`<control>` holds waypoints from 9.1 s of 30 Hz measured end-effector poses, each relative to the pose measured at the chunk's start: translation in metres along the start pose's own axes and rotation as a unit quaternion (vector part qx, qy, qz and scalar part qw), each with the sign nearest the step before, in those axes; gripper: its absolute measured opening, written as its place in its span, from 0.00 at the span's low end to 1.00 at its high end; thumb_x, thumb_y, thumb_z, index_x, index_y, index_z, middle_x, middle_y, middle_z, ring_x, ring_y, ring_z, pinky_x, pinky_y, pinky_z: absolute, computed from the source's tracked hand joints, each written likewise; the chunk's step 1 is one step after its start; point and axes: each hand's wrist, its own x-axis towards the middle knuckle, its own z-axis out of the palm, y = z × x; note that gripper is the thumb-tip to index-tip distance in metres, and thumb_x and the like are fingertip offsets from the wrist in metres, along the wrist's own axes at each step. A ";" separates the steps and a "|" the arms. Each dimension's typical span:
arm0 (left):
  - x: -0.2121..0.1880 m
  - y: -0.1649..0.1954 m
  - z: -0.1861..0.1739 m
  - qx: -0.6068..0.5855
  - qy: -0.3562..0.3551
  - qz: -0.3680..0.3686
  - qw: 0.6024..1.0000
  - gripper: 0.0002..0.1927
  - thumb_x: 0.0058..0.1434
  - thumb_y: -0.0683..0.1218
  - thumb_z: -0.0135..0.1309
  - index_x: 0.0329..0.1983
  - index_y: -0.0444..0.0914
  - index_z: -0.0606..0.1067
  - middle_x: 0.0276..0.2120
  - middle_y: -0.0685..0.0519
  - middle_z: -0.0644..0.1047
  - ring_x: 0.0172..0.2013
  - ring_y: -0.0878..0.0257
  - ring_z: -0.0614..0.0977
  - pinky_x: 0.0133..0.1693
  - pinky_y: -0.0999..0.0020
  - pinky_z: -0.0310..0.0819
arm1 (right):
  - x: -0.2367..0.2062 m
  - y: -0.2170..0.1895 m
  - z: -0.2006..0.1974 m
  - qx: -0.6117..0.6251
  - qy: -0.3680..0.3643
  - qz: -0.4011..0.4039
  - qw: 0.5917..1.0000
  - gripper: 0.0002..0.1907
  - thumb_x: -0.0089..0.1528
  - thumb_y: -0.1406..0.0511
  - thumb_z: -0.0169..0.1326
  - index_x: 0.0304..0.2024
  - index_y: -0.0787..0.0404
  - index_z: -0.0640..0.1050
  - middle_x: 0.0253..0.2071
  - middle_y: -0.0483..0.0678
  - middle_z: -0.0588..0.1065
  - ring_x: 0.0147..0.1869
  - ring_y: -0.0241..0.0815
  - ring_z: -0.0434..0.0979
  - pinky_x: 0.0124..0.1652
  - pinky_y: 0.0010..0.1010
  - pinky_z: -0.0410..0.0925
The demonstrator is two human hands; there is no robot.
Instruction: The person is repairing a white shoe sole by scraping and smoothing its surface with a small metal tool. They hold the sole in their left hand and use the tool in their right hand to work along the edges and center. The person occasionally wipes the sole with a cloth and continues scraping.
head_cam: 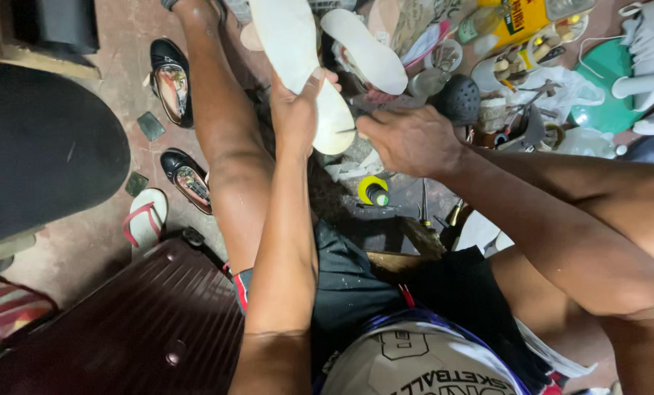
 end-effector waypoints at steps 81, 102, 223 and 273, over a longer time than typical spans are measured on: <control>-0.025 -0.016 0.002 -0.035 0.125 0.089 0.988 0.13 0.70 0.34 0.46 0.56 0.30 0.63 0.41 0.43 0.78 0.38 0.51 0.86 0.44 0.60 0.82 | 0.007 -0.002 0.017 0.094 0.117 0.042 0.988 0.08 0.68 0.63 0.52 0.45 0.60 0.71 0.34 0.57 0.78 0.38 0.60 0.79 0.39 0.51 0.71; -0.021 -0.027 -0.002 -0.010 0.153 0.073 0.985 0.10 0.70 0.34 0.47 0.53 0.28 0.66 0.41 0.42 0.79 0.38 0.50 0.87 0.42 0.58 0.82 | 0.007 -0.025 0.001 0.068 0.031 0.100 0.992 0.08 0.66 0.61 0.51 0.45 0.56 0.73 0.26 0.54 0.78 0.29 0.61 0.79 0.32 0.53 0.70; -0.032 -0.002 -0.010 -0.128 0.034 0.075 0.988 0.41 0.64 0.27 0.55 0.78 0.35 0.54 0.48 0.47 0.77 0.47 0.57 0.83 0.57 0.61 0.78 | 0.011 -0.003 0.027 0.086 0.082 0.135 0.984 0.09 0.68 0.62 0.50 0.47 0.59 0.72 0.32 0.61 0.78 0.35 0.66 0.80 0.37 0.59 0.70; -0.035 -0.012 -0.004 0.006 0.114 0.146 0.983 0.33 0.68 0.27 0.51 0.76 0.30 0.58 0.45 0.49 0.75 0.43 0.58 0.84 0.50 0.65 0.79 | 0.006 -0.030 0.004 0.063 0.040 0.078 0.994 0.08 0.66 0.62 0.52 0.42 0.60 0.74 0.26 0.54 0.78 0.26 0.59 0.79 0.29 0.52 0.70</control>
